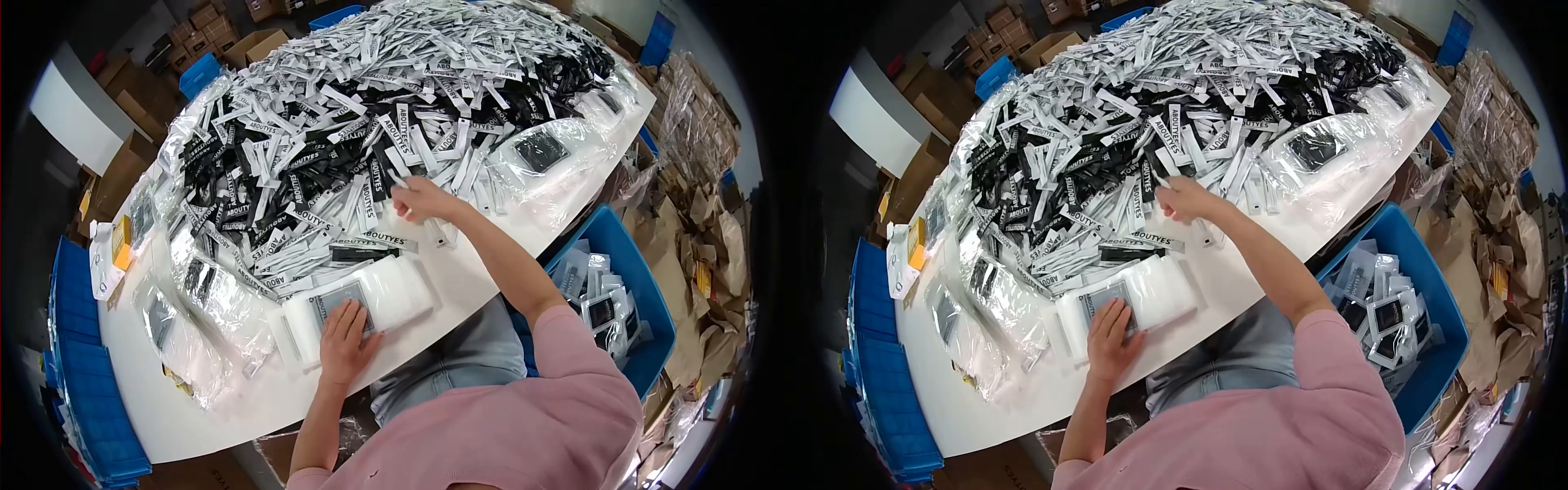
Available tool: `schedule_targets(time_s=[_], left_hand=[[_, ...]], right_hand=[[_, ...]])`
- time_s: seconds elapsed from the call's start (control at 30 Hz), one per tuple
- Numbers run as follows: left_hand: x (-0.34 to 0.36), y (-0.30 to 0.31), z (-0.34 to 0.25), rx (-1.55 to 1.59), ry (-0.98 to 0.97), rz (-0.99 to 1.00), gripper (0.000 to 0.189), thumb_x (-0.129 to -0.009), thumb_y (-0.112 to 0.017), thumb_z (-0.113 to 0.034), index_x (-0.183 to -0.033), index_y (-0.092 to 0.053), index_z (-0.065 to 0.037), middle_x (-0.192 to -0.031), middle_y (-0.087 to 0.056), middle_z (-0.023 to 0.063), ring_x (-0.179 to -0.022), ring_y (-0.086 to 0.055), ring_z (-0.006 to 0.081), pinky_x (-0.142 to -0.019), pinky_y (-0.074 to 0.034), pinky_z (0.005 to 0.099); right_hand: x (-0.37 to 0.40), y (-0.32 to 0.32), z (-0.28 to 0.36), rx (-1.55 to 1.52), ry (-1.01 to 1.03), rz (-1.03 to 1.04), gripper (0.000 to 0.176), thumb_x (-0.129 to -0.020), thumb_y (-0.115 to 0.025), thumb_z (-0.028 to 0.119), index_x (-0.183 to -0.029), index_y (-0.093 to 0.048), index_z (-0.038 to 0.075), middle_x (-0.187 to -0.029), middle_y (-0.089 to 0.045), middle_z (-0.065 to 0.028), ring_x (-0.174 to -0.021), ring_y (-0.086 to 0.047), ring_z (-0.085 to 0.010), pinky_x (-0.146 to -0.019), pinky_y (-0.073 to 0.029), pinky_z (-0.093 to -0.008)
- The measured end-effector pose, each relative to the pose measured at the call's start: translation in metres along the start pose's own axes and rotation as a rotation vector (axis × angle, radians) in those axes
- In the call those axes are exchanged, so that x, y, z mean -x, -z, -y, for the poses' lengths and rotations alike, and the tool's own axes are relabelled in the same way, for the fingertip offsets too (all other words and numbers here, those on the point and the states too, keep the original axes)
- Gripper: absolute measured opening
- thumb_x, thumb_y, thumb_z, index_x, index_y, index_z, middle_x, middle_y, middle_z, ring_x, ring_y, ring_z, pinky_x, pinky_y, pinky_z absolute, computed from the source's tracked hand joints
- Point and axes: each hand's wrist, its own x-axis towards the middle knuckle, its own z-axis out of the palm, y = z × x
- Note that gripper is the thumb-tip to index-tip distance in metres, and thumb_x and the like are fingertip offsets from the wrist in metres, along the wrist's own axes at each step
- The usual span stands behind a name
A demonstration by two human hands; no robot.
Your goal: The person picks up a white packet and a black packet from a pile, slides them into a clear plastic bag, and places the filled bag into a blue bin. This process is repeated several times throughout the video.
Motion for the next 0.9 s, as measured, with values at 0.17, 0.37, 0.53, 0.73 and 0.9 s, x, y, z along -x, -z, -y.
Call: schedule_targets(time_s=[0.17,0.37,0.53,0.73,0.9], left_hand=[[0.005,-0.001,0.006,0.050,0.019,-0.004,0.036,-0.073,-0.065,-0.013,-0.106,-0.058,0.000,-0.110,-0.057,0.0151,-0.106,-0.053,0.0330,-0.090,-0.042,0.0422],[0.005,0.001,0.005,0.146,0.092,-0.096,0.031,-0.077,-0.054,-0.003,-0.108,-0.056,0.002,-0.105,-0.059,0.0162,-0.100,-0.055,0.0332,-0.086,-0.045,0.0391],[0.014,-0.001,0.016,0.423,0.587,-0.041,0.019,-0.083,-0.050,-0.007,-0.094,-0.058,0.006,-0.069,-0.058,0.0119,-0.055,-0.050,0.0207,-0.054,-0.041,0.0294],[-0.023,0.007,0.006,0.581,0.716,-0.205,0.018,-0.085,-0.051,-0.010,-0.080,-0.057,0.006,-0.056,-0.050,0.0074,-0.052,-0.043,0.0118,-0.049,-0.036,0.0287],[-0.047,0.009,-0.024,0.119,0.115,-0.273,0.025,-0.070,-0.055,0.001,-0.094,-0.063,0.003,-0.061,-0.045,0.0081,-0.057,-0.048,0.0210,-0.050,-0.039,0.0334]], right_hand=[[-0.071,-0.014,0.001,0.678,0.377,-0.561,0.021,-0.077,-0.056,0.018,-0.087,-0.058,-0.001,-0.076,-0.062,-0.0198,-0.072,-0.062,-0.0345,-0.063,-0.051,-0.0423],[-0.072,-0.017,0.020,0.796,0.288,-0.449,0.021,-0.074,-0.057,0.020,-0.083,-0.060,0.001,-0.081,-0.063,-0.0184,-0.075,-0.062,-0.0340,-0.069,-0.050,-0.0441],[0.023,-0.026,0.021,-0.133,0.470,-0.445,0.015,-0.082,-0.057,0.014,-0.085,-0.057,0.000,-0.068,-0.058,-0.0063,-0.061,-0.058,-0.0110,-0.055,-0.045,-0.0275],[0.089,-0.060,-0.031,0.244,0.506,-0.431,0.019,-0.082,-0.062,0.018,-0.079,-0.057,0.000,-0.051,-0.047,-0.0168,-0.043,-0.032,-0.0280,-0.044,-0.034,-0.0336],[0.114,-0.071,0.005,-0.024,0.510,-0.321,0.029,-0.084,-0.061,0.023,-0.067,-0.055,0.000,-0.049,-0.047,-0.0085,-0.043,-0.030,-0.0140,-0.042,-0.031,-0.0312]])
